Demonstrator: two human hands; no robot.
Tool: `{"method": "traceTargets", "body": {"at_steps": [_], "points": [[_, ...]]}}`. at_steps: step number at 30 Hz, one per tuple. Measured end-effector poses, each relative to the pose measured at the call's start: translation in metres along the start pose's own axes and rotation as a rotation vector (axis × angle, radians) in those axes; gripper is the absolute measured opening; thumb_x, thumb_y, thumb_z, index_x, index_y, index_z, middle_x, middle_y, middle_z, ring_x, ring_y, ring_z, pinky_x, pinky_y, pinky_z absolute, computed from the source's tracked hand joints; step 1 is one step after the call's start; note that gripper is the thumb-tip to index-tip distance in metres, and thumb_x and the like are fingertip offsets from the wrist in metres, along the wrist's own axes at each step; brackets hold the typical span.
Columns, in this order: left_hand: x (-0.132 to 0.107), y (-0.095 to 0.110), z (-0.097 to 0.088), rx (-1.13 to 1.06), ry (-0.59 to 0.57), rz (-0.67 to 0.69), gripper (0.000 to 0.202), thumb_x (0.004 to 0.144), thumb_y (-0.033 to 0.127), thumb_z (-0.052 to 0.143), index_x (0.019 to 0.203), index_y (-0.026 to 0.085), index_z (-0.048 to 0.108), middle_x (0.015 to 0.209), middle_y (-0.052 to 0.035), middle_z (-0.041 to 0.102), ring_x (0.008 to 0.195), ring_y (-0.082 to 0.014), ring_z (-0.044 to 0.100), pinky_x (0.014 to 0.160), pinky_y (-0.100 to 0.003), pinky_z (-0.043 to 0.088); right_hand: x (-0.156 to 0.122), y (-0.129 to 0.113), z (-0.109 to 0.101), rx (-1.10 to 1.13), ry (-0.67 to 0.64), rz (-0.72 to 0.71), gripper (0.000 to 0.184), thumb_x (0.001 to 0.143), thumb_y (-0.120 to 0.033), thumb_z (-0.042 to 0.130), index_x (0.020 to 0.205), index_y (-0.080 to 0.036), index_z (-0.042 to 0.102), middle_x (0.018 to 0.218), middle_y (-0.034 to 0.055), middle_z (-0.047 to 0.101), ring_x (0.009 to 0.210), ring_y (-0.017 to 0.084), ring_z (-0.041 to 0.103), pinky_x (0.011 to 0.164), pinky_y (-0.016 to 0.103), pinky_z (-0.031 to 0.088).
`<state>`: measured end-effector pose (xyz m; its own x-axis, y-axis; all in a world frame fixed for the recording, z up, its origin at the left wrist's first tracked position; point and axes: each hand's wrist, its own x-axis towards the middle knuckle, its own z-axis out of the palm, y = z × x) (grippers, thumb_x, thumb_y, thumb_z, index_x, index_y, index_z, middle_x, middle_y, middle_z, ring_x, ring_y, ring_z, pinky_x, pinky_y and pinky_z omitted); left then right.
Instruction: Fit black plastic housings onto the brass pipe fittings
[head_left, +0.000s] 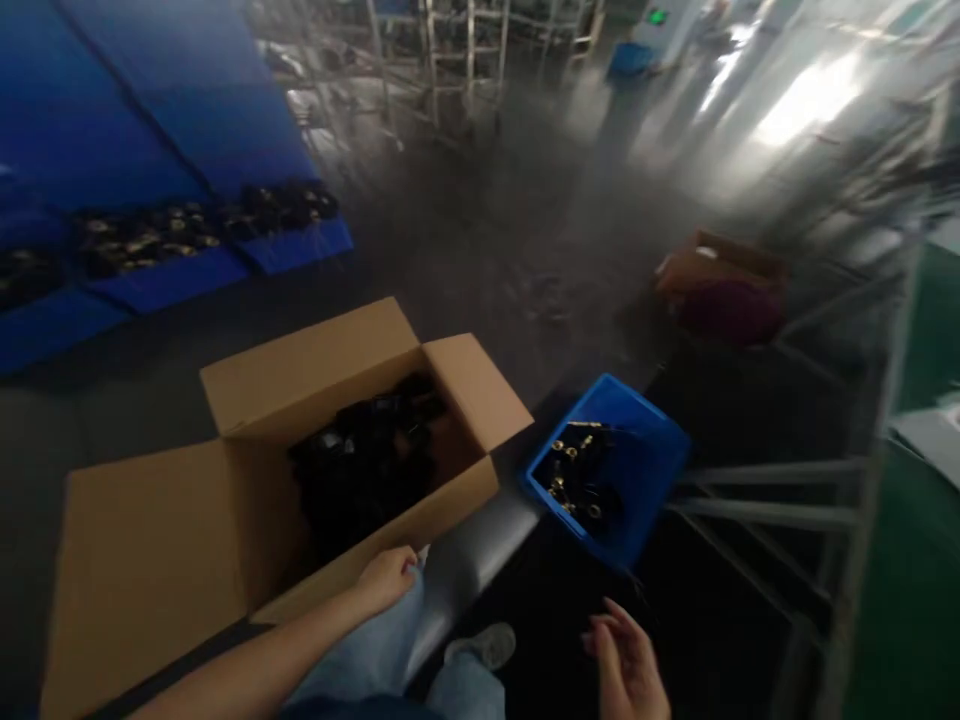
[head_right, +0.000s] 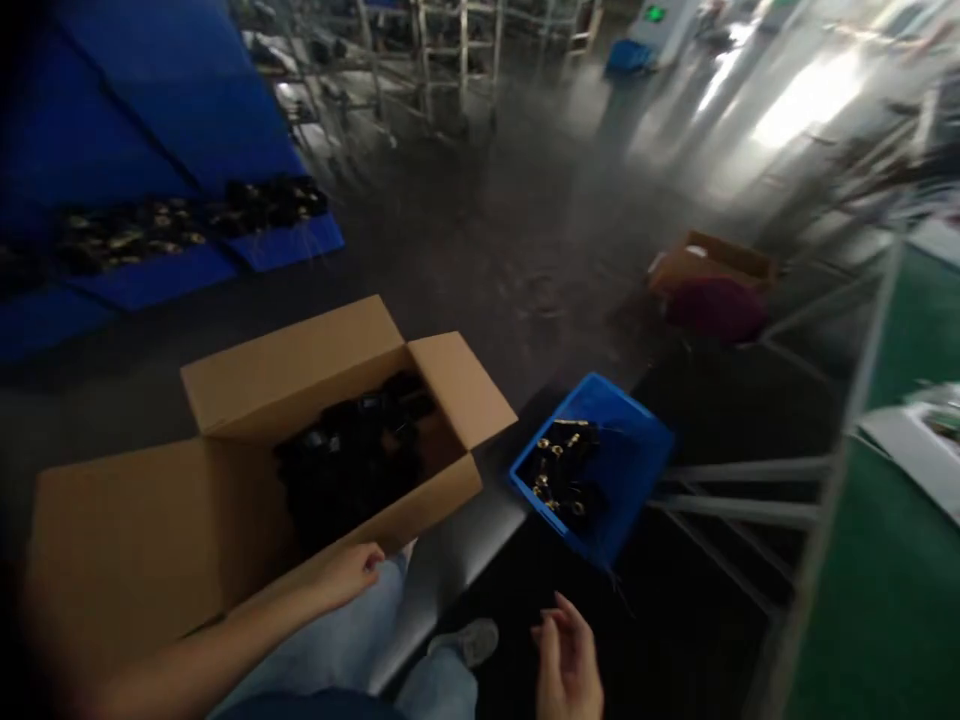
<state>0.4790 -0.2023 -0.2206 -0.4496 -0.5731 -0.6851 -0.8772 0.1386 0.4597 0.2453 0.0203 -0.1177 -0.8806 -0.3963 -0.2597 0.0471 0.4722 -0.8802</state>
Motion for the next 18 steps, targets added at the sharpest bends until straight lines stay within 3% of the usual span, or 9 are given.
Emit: {"method": "traceTargets", "body": {"at_steps": [3,7,9,12,15,18], "points": [[0.025,-0.075,-0.022,-0.122,0.072,-0.165,0.024,0.074,0.014,0.046,0.092,0.02,0.062,0.091,-0.0036,0.066,0.088,-0.018,0.061,0.077,-0.026,0.043,0.016,0.0,0.151,-0.004,-0.424,0.007,0.046,0.069,-0.048,0.062,0.103,-0.019,0.057,0.08,0.0043,0.06,0.066,0.017,0.06,0.062,0.03,0.052],[0.07,-0.154,-0.029,-0.243,0.131,-0.312,0.023,0.077,0.016,0.047,0.095,0.021,0.061,0.095,-0.0038,0.066,0.092,-0.0177,0.062,0.08,-0.025,0.045,0.05,0.032,0.298,-0.072,-0.661,0.154,0.032,0.068,-0.035,0.059,0.096,-0.02,0.057,0.071,0.0017,0.058,0.056,0.015,0.055,0.05,0.027,0.045],[0.105,-0.187,-0.028,-0.285,0.171,-0.376,0.028,0.079,0.017,0.046,0.105,0.018,0.058,0.098,-0.0056,0.065,0.093,-0.017,0.061,0.082,-0.024,0.045,0.081,0.054,0.362,-0.133,-0.693,0.301,0.027,0.065,-0.028,0.06,0.09,-0.019,0.056,0.064,-0.0009,0.055,0.052,0.014,0.053,0.045,0.025,0.041],[0.177,-0.232,-0.021,-0.306,0.249,-0.447,0.041,0.081,0.019,0.046,0.122,0.012,0.046,0.111,-0.0105,0.06,0.098,-0.0174,0.059,0.087,-0.026,0.044,0.138,0.102,0.451,-0.248,-0.682,0.471,0.024,0.061,-0.021,0.062,0.084,-0.018,0.056,0.061,-0.0023,0.054,0.05,0.012,0.051,0.045,0.022,0.039],[0.264,-0.273,-0.01,-0.281,0.312,-0.463,0.049,0.08,0.021,0.048,0.127,0.011,0.04,0.12,-0.0136,0.052,0.109,-0.022,0.052,0.096,-0.032,0.04,0.194,0.169,0.529,-0.325,-0.651,0.575,0.018,0.064,-0.021,0.061,0.081,-0.018,0.055,0.061,-0.0009,0.054,0.051,0.011,0.051,0.048,0.024,0.042],[0.353,-0.305,0.001,-0.198,0.404,-0.413,0.054,0.079,0.021,0.05,0.131,0.012,0.037,0.131,-0.0146,0.043,0.122,-0.026,0.04,0.104,-0.035,0.033,0.23,0.252,0.592,-0.361,-0.634,0.673,0.014,0.073,-0.028,0.056,0.083,-0.019,0.056,0.062,0.0018,0.055,0.054,0.014,0.052,0.051,0.028,0.045]]}}
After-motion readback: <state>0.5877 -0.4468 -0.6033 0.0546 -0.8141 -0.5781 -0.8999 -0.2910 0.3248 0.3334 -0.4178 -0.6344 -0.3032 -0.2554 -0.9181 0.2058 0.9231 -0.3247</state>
